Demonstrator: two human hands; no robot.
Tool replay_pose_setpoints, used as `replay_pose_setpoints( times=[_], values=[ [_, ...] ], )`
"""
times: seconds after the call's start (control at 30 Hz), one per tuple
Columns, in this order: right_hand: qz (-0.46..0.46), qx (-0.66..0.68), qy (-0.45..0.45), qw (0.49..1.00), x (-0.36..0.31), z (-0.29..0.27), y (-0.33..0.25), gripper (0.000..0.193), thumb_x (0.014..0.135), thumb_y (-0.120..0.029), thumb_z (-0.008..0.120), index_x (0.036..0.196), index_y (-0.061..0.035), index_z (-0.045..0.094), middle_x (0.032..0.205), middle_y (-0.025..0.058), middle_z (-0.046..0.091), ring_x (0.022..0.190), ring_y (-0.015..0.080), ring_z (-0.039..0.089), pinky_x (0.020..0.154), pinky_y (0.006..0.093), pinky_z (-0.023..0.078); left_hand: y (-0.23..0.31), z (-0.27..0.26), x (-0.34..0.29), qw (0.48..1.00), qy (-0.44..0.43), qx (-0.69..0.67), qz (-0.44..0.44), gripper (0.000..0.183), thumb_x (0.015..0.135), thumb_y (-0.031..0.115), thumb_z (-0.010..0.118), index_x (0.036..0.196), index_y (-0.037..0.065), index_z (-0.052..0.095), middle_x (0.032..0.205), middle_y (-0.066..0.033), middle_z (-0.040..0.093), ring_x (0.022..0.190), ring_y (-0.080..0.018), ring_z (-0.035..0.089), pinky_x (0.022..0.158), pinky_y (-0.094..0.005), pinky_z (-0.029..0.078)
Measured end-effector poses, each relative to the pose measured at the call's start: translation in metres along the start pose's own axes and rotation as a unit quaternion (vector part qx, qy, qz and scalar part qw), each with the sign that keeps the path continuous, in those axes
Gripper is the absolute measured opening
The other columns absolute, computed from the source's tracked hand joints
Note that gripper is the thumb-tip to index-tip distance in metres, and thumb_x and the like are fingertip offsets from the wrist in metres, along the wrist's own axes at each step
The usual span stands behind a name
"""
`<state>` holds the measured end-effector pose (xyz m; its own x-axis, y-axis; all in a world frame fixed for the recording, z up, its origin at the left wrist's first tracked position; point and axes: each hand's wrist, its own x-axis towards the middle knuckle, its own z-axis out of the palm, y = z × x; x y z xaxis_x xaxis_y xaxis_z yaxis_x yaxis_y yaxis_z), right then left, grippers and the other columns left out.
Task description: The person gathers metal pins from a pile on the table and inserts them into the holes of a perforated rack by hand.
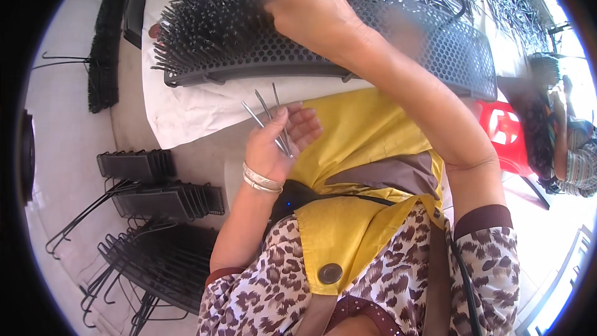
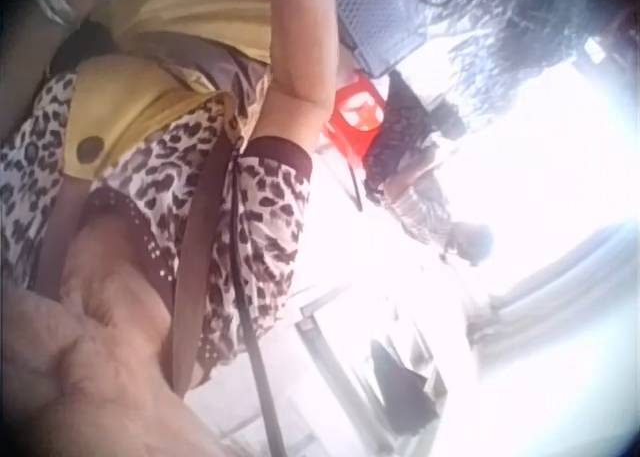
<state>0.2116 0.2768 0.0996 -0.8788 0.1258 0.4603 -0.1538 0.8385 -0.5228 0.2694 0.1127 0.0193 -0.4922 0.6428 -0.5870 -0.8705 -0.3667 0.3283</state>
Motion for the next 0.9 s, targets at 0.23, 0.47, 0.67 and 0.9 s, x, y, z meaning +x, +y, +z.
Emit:
replay_pose_setpoints(
  times=[0.23,0.47,0.67,0.9],
  values=[
    [-0.012,0.007,-0.059,0.998,0.007,0.007,0.002,0.010,0.065,-0.006,0.055,0.060,0.0013,0.049,0.059,0.0188,0.050,0.061,0.0364,0.051,0.054,0.0401,0.041,-0.001,-0.003,0.002,1.000,-0.007,0.000,-0.001,0.027,0.084,0.018,0.044,0.099,-0.005,0.046,0.091,-0.0183,0.055,0.082,-0.0278,0.056,0.076,-0.0386,0.046],
    [-0.052,0.024,-0.017,0.998,-0.008,0.009,0.012,0.006,0.064,-0.004,0.056,0.064,-0.0004,0.051,0.061,0.0165,0.052,0.061,0.0345,0.051,0.053,0.0377,0.043,0.000,0.000,0.000,1.000,-0.012,-0.002,0.000,0.027,0.084,0.017,0.043,0.099,-0.005,0.046,0.092,-0.0184,0.054,0.082,-0.0278,0.056,0.075,-0.0383,0.046],
    [-0.053,0.031,0.018,0.998,-0.012,0.007,0.012,0.008,0.066,-0.005,0.061,0.069,0.0000,0.055,0.061,0.0127,0.053,0.056,0.0252,0.052,0.050,0.0307,0.042,0.000,0.000,0.000,1.000,-0.016,-0.001,0.000,0.028,0.085,0.017,0.043,0.100,-0.006,0.046,0.092,-0.0191,0.054,0.082,-0.0277,0.056,0.076,-0.0382,0.046],
    [-0.088,0.012,0.039,0.995,-0.013,0.009,0.014,0.006,0.065,-0.005,0.058,0.069,-0.0025,0.054,0.062,0.0130,0.053,0.059,0.0324,0.052,0.052,0.0367,0.043,-0.001,-0.001,-0.001,1.000,-0.019,-0.002,0.001,0.028,0.085,0.018,0.043,0.100,-0.006,0.046,0.092,-0.0190,0.054,0.082,-0.0278,0.055,0.076,-0.0381,0.046]
  ],
)
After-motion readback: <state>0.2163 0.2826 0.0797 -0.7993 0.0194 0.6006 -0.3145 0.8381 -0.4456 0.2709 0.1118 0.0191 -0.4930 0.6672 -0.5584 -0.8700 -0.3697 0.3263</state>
